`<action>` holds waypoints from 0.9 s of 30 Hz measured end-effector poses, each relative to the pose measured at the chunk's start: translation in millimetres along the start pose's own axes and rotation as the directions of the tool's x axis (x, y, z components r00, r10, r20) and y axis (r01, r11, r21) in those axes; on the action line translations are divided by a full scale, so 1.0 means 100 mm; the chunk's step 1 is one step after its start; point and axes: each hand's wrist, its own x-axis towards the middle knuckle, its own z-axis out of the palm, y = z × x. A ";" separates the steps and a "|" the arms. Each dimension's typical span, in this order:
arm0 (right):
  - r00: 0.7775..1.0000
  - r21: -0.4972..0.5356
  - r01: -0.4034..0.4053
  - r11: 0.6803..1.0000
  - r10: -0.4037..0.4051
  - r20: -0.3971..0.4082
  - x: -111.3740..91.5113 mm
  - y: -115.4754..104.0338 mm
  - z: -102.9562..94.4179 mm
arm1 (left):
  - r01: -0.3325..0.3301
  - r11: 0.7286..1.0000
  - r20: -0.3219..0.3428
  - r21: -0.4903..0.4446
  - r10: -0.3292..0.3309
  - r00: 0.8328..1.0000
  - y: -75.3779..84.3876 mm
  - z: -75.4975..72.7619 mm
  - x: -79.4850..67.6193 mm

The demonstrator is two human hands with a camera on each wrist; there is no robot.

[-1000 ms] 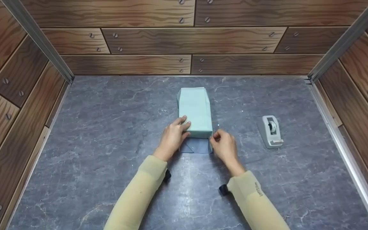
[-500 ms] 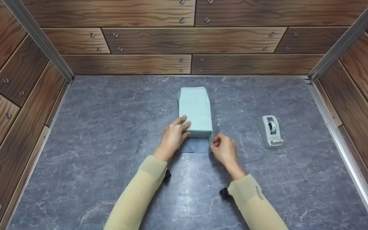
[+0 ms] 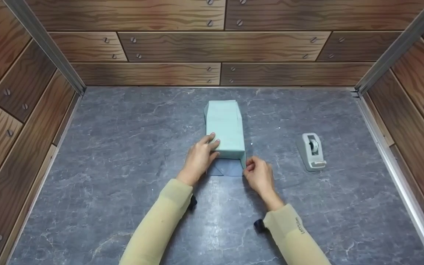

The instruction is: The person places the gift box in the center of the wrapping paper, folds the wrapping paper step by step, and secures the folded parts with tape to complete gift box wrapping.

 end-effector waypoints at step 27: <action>1.000 0.079 0.002 0.997 -0.002 0.002 0.02 0.00 0.02 | -0.018 0.999 -0.004 -0.030 0.018 1.000 -0.01 0.03 -0.04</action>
